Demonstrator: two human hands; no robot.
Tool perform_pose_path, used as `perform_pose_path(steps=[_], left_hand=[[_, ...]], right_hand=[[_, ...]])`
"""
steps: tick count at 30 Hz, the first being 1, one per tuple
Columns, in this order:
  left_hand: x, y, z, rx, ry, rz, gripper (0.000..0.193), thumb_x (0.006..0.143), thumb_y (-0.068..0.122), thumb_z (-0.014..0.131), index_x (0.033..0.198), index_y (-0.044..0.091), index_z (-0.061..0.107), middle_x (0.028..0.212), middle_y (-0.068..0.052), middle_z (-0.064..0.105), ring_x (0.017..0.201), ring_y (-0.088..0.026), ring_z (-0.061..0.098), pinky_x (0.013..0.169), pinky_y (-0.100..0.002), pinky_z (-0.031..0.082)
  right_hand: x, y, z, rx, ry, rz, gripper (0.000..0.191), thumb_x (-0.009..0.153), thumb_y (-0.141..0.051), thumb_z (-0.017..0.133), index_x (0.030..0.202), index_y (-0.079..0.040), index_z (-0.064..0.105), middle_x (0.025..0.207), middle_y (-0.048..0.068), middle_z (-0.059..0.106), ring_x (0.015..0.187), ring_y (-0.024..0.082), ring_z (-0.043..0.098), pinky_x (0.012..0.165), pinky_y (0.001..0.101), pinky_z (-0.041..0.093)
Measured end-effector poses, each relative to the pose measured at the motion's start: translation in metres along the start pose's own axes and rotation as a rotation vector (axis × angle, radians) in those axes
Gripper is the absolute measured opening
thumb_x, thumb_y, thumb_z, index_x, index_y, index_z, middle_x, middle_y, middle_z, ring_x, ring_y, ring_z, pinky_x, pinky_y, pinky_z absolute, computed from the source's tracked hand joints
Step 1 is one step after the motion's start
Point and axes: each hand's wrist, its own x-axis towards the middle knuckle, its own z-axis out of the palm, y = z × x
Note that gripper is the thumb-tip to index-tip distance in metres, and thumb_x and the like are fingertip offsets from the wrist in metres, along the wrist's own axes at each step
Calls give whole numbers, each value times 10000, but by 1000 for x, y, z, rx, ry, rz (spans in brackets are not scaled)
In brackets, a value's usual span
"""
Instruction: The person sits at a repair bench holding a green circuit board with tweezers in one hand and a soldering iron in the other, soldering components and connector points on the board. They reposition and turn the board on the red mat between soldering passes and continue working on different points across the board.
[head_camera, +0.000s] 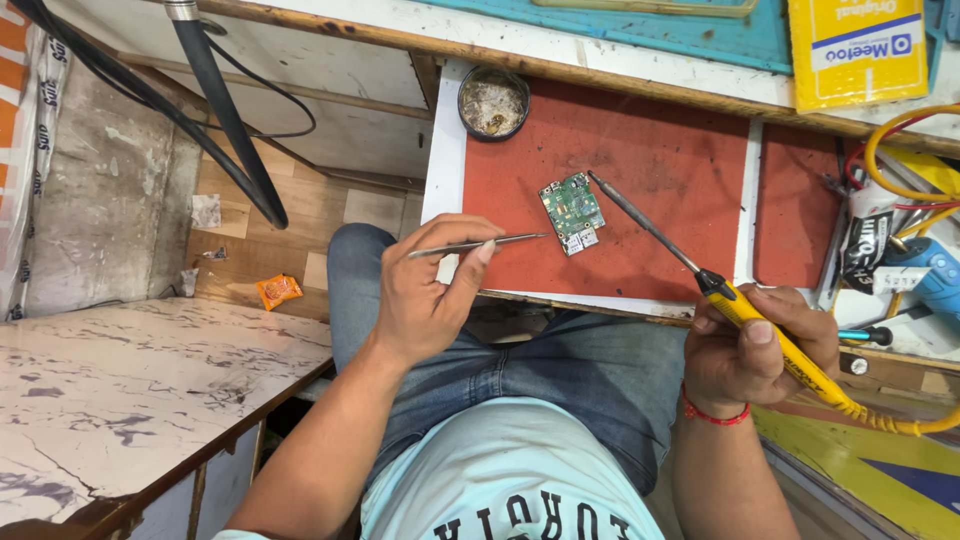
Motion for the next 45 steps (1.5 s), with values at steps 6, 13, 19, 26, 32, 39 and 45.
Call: perform_pose_path(steps=[6, 13, 19, 26, 32, 39, 45], left_hand=[[17, -5, 4, -21, -91, -15, 107, 986, 4, 682, 1093, -8, 688, 1017, -108, 746, 911, -174, 751, 833, -277, 596], [25, -6, 23, -238, -148, -114, 170, 987, 31, 666, 1148, 4, 709, 1070, -107, 755, 979, -160, 732, 839, -273, 600], [42, -5, 4, 18, 33, -22, 144, 980, 64, 699, 1113, 16, 730, 1024, -111, 776, 910, -178, 759, 814, -293, 595], [39, 3, -1, 167, 36, 57, 132, 957, 62, 697, 1079, 20, 722, 1019, -140, 758, 914, -277, 760, 786, -337, 590], [27, 4, 6, 200, 62, 112, 140, 923, 29, 713, 1063, 21, 710, 1020, -129, 756, 915, -288, 739, 784, -356, 582], [13, 6, 13, 268, 79, 246, 163, 879, -35, 718, 1036, 1, 696, 1020, -127, 747, 878, -296, 719, 760, -366, 578], [0, 8, 18, 234, 43, 355, 235, 831, -49, 725, 1057, -8, 673, 1040, -139, 735, 904, -314, 728, 777, -378, 592]], right_hand=[[-1, 2, 1, -10, 10, -20, 229, 1027, -163, 616, 1131, 35, 568, 773, 180, 587, 529, 204, 572, 462, 291, 521], [1, 1, 4, 2, 30, 4, 207, 998, -148, 610, 1091, 32, 568, 766, 185, 583, 502, 201, 564, 449, 294, 509], [0, 2, 3, 12, 45, 25, 207, 987, -133, 607, 1083, 49, 577, 783, 199, 602, 511, 199, 567, 470, 289, 518], [-1, 7, 1, 11, 35, 4, 198, 989, -113, 603, 1083, 61, 605, 754, 192, 604, 523, 202, 576, 475, 277, 516], [-1, 11, -2, 38, 20, -1, 183, 983, -88, 606, 1087, 62, 609, 753, 191, 621, 522, 197, 585, 476, 275, 528], [-2, 11, -3, 70, 15, 30, 177, 973, -55, 614, 1104, 65, 618, 782, 210, 627, 541, 212, 606, 493, 283, 529], [-1, 12, -2, 64, 31, 20, 176, 973, -66, 611, 1094, 62, 616, 747, 209, 624, 525, 200, 586, 483, 266, 522]])
